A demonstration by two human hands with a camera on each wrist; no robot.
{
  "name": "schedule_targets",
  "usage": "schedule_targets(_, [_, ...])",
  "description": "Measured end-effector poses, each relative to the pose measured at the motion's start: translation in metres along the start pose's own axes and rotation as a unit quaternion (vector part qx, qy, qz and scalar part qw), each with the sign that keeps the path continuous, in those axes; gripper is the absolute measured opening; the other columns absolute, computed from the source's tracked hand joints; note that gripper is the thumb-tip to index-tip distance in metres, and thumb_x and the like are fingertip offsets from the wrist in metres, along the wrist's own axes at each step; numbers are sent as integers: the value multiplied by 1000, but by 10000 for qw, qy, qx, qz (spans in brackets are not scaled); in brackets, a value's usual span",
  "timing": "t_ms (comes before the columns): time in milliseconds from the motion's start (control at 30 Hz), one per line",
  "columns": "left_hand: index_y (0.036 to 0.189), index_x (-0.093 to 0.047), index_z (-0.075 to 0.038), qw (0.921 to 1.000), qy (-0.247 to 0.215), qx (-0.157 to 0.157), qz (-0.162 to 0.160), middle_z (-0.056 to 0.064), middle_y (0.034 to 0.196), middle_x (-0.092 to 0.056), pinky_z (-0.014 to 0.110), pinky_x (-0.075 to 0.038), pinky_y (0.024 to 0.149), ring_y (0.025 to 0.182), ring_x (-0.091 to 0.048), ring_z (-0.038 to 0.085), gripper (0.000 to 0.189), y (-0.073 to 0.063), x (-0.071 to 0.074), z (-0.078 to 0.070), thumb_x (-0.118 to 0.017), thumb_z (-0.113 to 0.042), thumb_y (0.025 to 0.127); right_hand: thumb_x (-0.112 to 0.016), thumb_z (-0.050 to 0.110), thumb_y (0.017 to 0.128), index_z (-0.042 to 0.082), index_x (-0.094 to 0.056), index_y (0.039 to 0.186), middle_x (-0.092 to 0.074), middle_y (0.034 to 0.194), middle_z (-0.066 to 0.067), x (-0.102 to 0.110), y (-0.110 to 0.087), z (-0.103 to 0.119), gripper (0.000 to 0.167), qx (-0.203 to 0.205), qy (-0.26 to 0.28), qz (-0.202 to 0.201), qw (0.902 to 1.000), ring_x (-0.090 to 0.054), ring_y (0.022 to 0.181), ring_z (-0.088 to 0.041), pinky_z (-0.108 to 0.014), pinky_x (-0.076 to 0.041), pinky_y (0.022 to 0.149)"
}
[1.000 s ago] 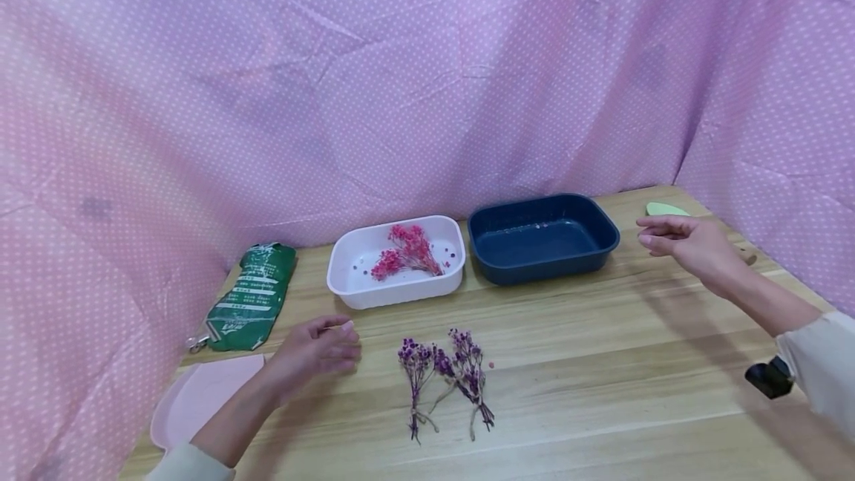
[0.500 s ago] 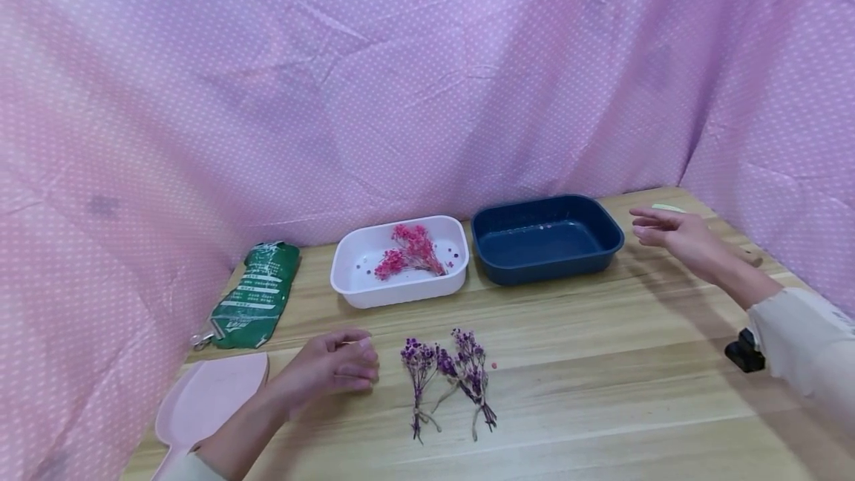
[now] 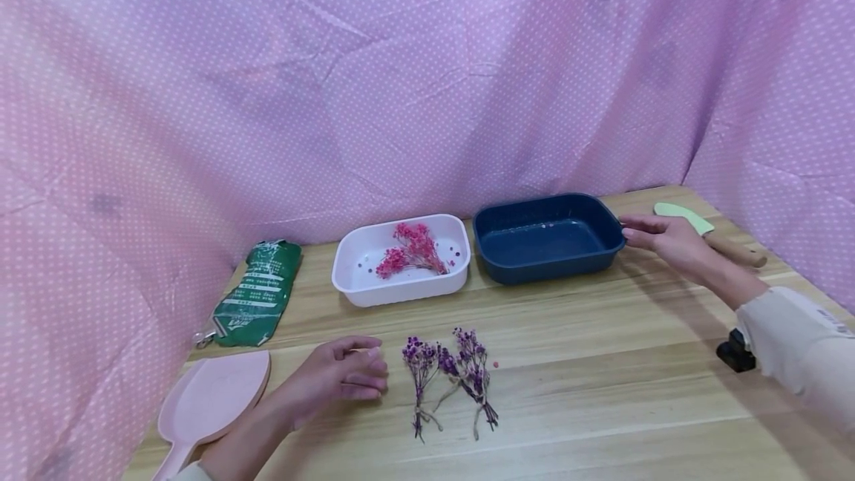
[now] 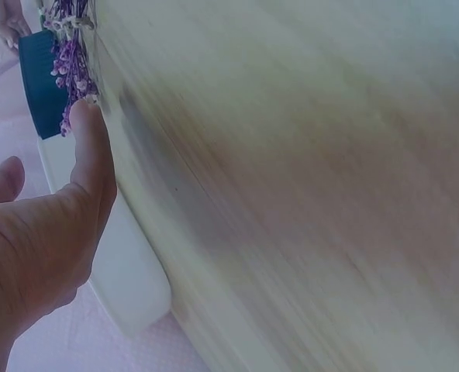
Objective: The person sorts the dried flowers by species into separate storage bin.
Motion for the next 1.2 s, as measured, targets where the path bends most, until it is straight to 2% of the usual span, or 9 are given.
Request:
schedule_targets(67, [141, -31, 9, 10000, -24, -8, 44, 24, 114, -61, 42, -54, 89, 99, -65, 31, 65, 0, -2, -1, -59, -29, 97, -58, 28, 97, -7, -46, 138, -60, 111, 21, -1, 1, -1, 55, 8, 94, -5, 10000, -50, 95, 19, -5, -42, 78])
schedule_targets(100, [141, -30, 9, 10000, -43, -6, 61, 24, 114, -61, 42, -53, 89, 99, -65, 31, 65, -1, -3, -1, -59, -28, 97, -58, 28, 97, -7, -46, 138, -61, 113, 19, -2, 1, -1, 55, 12, 96, 5, 10000, -50, 95, 19, -5, -42, 78])
schedule_targets(167, [141, -30, 9, 9999, -75, 6, 80, 24, 115, -61, 42, -53, 89, 99, -65, 31, 64, -2, -5, 0, -59, -27, 97, -56, 30, 98, -6, -45, 138, -62, 122, 6, -4, 2, -1, 55, -1, 28, 48, 10000, -49, 95, 20, -5, -41, 78])
schedule_targets(267, [141, -31, 9, 9999, -86, 24, 72, 25, 115, -61, 42, -54, 89, 98, -66, 30, 64, -3, -5, 0, -59, -28, 97, -55, 33, 99, -5, -44, 140, -52, 135, -18, -7, 2, 1, 57, -30, -136, 128, 9998, -45, 94, 22, -4, -41, 77])
schedule_targets(333, [141, -31, 9, 10000, -76, 36, 53, 25, 115, -61, 41, -54, 89, 98, -66, 30, 65, -3, -6, 1, -59, -28, 96, -54, 33, 99, -4, -43, 141, -45, 139, -27, -9, 2, 2, 57, -28, -242, 163, 9996, -43, 93, 23, -4, -40, 77])
schedule_targets(733, [140, -32, 10, 9998, -100, 60, 150, 23, 113, -62, 42, -54, 87, 98, -66, 30, 62, -4, -10, 7, -58, -26, 97, -55, 34, 98, -1, -44, 141, -45, 140, -26, -10, 1, 2, 57, -39, -475, 134, 9988, -41, 94, 23, -3, -40, 76])
schedule_targets(1033, [128, -46, 13, 9993, -67, 214, 295, 19, 105, -66, 40, -55, 85, 93, -67, 26, 53, -1, -30, 16, -59, -28, 97, -57, 31, 98, -4, -46, 139, -46, 138, -27, -9, 1, 3, 55, 75, -385, 60, 9992, -41, 93, 24, -3, -40, 75])
schedule_targets(1133, [123, -53, 11, 9995, 128, 235, 169, 16, 98, -68, 38, -57, 80, 88, -68, 23, 51, 3, -37, 19, -62, -31, 95, -57, 31, 98, -5, -46, 139, -46, 137, -28, -9, 2, 4, 56, 98, -337, 66, 9994, -42, 92, 24, -3, -41, 74])
schedule_targets(1200, [117, -60, 7, 9986, 428, 279, -124, 14, 93, -68, 36, -58, 75, 81, -68, 21, 49, 6, -40, 21, -66, -34, 91, -57, 31, 98, -5, -46, 139, -46, 137, -29, -9, 2, 5, 55, 112, -297, 58, 9995, -43, 92, 24, -3, -41, 74])
Point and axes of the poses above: each hand's wrist, its own y-axis towards the middle knuckle, its own x-axis out of the back of the hand, z = x × y, the point moved 10 cm from there along y, towards the middle knuckle
